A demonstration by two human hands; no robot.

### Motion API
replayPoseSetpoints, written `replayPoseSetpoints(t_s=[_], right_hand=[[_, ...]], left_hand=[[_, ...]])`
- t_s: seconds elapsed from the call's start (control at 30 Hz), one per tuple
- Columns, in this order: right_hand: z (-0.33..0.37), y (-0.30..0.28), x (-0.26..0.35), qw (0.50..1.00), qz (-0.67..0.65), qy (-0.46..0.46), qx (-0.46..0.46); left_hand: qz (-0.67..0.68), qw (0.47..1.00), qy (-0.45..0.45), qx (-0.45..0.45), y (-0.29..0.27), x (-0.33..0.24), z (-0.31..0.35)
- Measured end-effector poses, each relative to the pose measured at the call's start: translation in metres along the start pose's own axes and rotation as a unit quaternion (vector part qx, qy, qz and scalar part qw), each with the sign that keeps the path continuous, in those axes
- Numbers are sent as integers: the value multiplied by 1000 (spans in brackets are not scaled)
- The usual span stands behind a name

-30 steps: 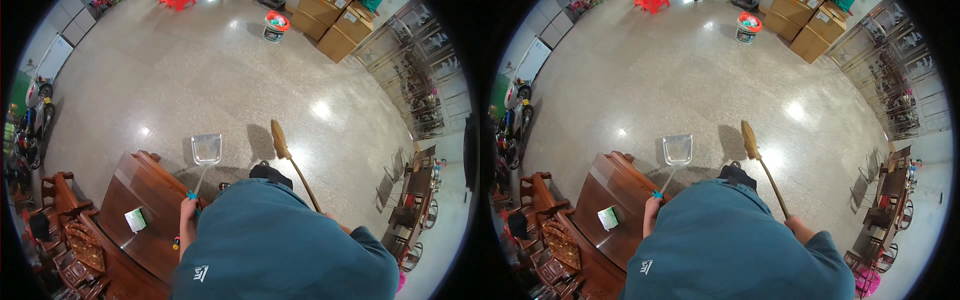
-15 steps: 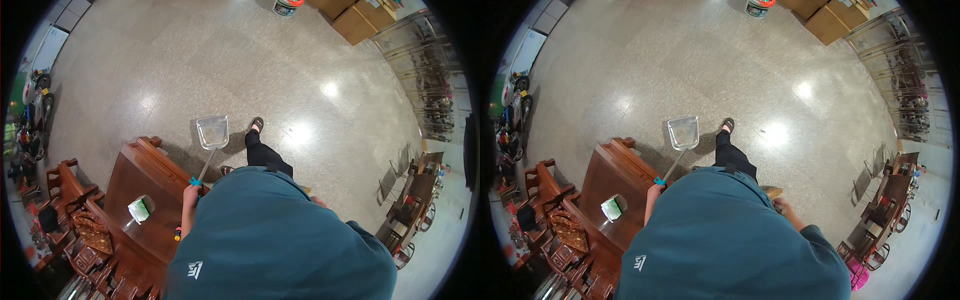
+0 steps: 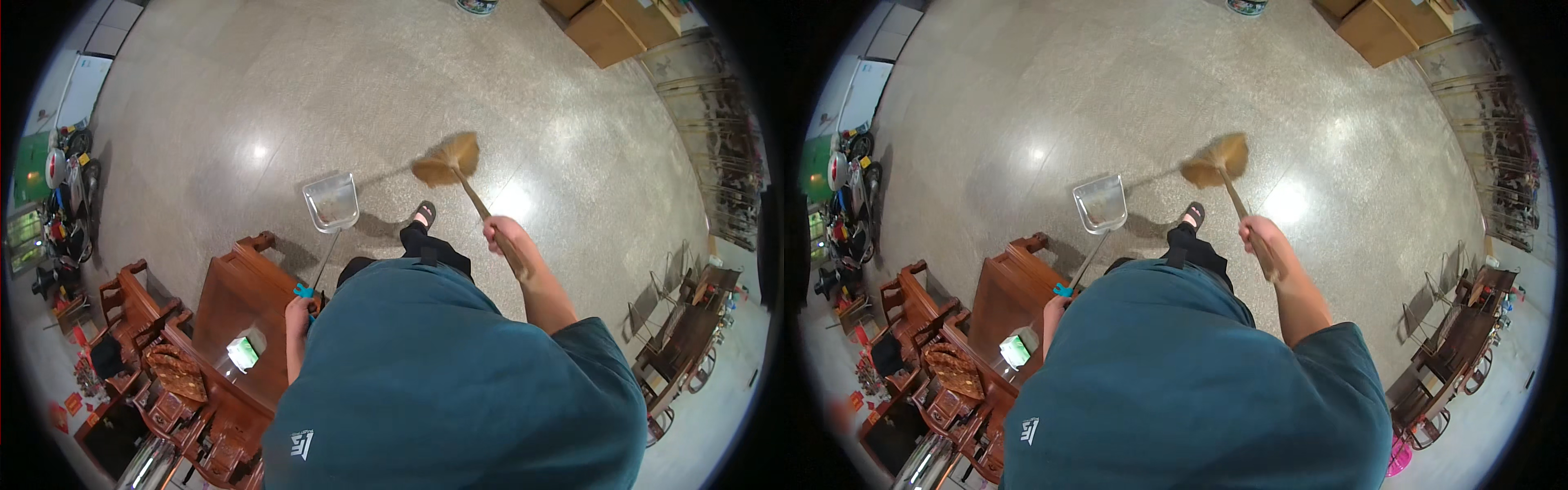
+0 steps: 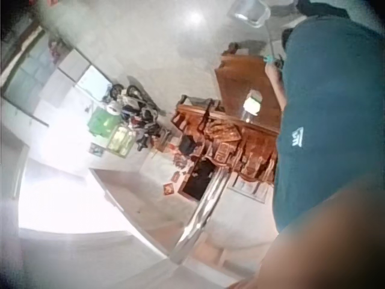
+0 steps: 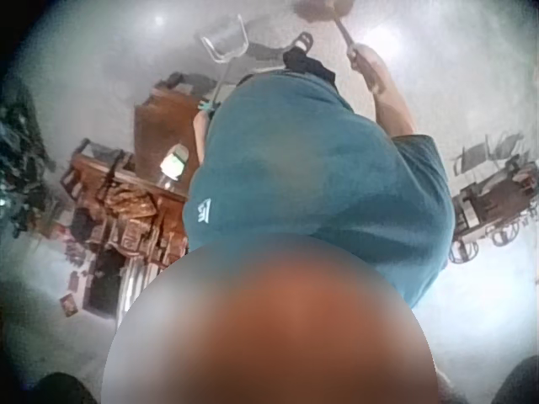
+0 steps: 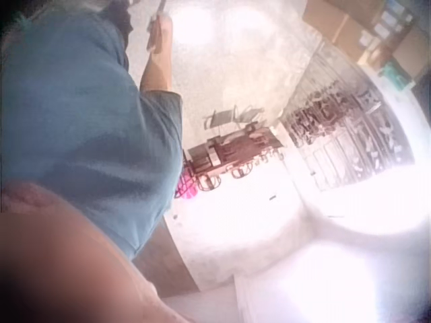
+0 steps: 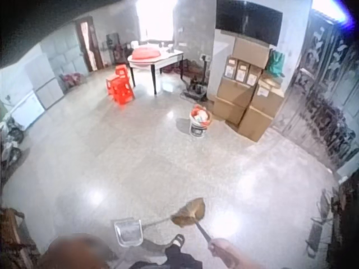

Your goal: The person sweeps the floor throughout the room using a broom and collects debris into a dustpan.

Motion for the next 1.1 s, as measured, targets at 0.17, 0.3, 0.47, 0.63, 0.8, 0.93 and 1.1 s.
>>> replayPoseSetpoints(t_s=[0.17, 0.3, 0.47, 0.63, 0.8, 0.93, 1.1], right_hand=[[-80, 6, 74, 994, -93, -21, 45], [-89, 6, 102, 995, -74, -49, 42], [-55, 4, 91, 991, 33, -128, -13], [4, 34, 73, 979, 83, -97, -161], [15, 53, 113, 974, 116, -34, -192], [-48, 28, 96, 979, -34, 101, -172], [-121, 55, 160, 993, 36, 74, -80]], left_hand=[[123, 983, -138, 21, 11, -76, -38], [134, 980, -140, 46, 18, -130, -84], [114, 985, -115, 58, 20, -190, -169], [55, 993, -78, 69, 20, -266, -250], [-32, 994, -70, 71, 14, -328, -298], [-63, 992, -74, 75, 15, -378, -298], [-74, 989, -84, 102, 8, -402, -288]])
Point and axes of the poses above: each hand's wrist, its own z-axis away from the middle knuckle, its own y-axis out of the palm, x = y × z, the point moved 2 cm from there along -z, towards the middle knuckle, and after that the axes turned 14 degrees about -y, right-handed, at the moved point
